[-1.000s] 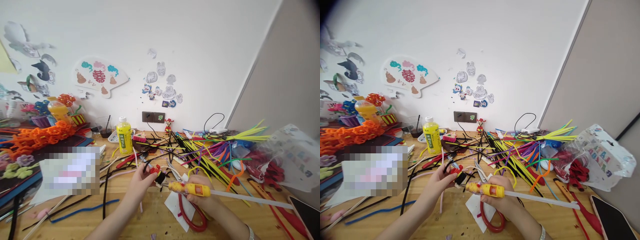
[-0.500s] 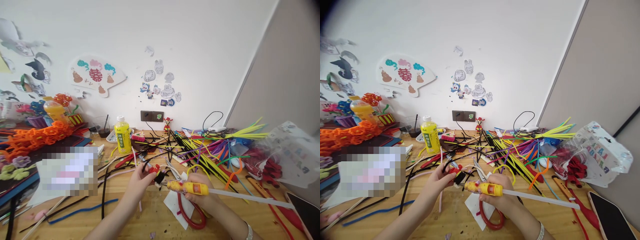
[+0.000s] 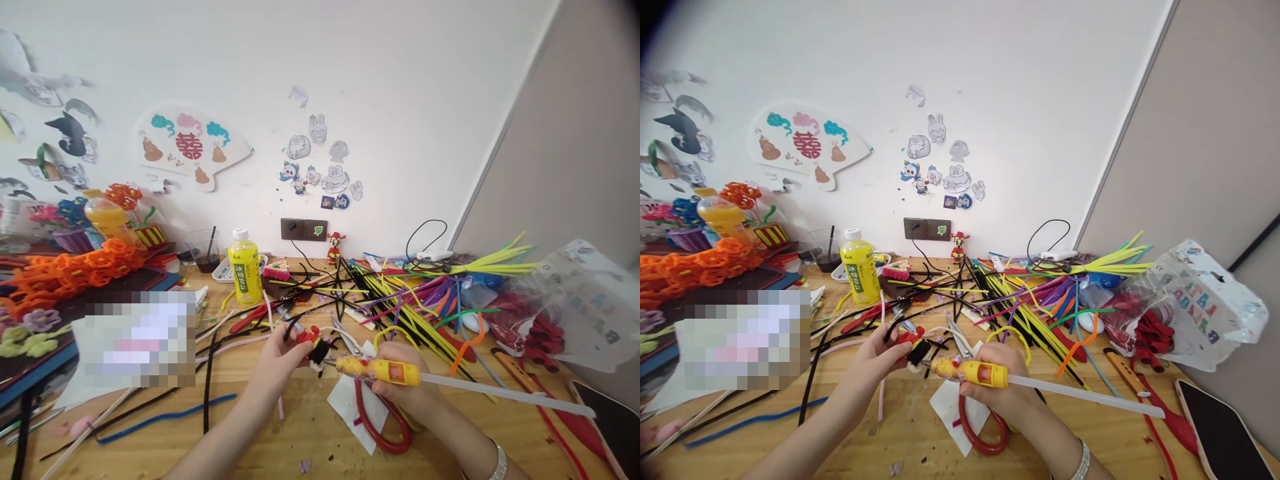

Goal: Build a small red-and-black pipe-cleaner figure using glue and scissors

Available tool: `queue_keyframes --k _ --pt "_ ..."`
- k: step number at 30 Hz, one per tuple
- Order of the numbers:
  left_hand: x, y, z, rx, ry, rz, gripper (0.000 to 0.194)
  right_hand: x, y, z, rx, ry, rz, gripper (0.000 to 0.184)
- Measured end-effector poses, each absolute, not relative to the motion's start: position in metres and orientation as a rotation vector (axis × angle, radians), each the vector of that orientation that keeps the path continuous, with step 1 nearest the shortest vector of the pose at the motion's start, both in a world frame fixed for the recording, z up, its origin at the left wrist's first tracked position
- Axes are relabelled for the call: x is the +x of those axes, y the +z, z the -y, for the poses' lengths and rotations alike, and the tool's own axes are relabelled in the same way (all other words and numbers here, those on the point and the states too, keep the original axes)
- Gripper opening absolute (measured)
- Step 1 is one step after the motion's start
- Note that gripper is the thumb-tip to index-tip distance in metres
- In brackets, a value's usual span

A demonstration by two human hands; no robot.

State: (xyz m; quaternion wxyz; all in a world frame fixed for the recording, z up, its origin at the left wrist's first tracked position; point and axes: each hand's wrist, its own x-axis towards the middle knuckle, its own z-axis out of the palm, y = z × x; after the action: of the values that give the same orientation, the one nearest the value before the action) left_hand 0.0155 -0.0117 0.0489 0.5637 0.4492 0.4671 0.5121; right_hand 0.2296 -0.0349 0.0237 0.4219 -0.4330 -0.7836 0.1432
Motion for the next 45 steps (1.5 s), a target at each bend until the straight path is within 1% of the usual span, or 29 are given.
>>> queue_keyframes --k 14,22,34,45 --pt "0.0134 0.0451 0.0098 1.098 1.217 -1.067 0.028 0.2323 0.0261 0.0348 -1.082 0.306 1.963 0.057" --pt "0.0126 0.047 0.0106 1.109 1.225 -1.077 0.027 0.236 0.0235 0.0334 -1.106 0.351 1.953 0.055" --pt "0.0117 0.0481 0.0112 1.139 1.219 -1.039 0.027 0.2383 0.02 0.0305 -1.083 0.335 1.911 0.053" --pt "0.0089 0.0448 0.0089 1.143 1.206 -0.988 0.025 0.238 0.0191 0.0296 -1.093 0.295 1.912 0.055"
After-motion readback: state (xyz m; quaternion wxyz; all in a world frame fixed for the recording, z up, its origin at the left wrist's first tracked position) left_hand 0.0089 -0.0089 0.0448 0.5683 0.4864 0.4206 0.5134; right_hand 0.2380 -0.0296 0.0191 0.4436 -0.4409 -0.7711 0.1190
